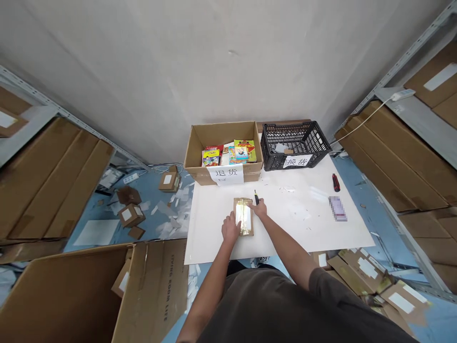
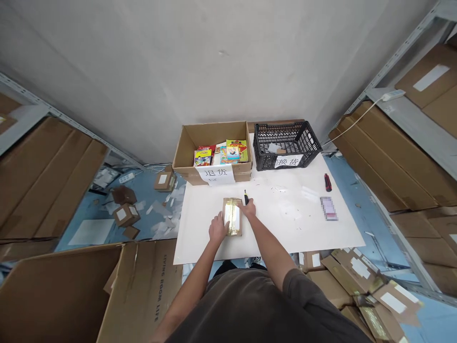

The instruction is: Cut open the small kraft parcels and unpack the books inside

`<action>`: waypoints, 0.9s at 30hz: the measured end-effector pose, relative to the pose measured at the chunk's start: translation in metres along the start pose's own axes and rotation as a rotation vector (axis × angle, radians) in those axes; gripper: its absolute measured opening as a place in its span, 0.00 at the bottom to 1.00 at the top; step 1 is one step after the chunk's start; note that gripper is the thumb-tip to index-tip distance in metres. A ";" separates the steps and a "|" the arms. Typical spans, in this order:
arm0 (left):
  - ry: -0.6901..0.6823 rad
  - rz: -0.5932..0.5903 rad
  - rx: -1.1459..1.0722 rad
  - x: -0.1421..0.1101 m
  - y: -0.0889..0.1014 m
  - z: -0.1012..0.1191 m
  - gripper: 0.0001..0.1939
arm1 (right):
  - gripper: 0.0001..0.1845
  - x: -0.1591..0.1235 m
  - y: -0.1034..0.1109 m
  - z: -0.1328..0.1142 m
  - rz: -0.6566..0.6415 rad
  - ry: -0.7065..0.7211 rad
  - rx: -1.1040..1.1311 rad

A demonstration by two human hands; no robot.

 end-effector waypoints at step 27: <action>-0.453 -0.143 0.055 0.017 0.016 -0.026 0.27 | 0.21 -0.044 -0.008 0.012 -0.286 0.263 -0.035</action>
Point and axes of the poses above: each hand's wrist, its own x-axis towards the middle knuckle, its own y-axis out of the back of the hand, z = x × y, the point moved 2 cm from there along x, towards the middle knuckle, and after that the axes turned 2 degrees about -z, right-handed, at the moved point
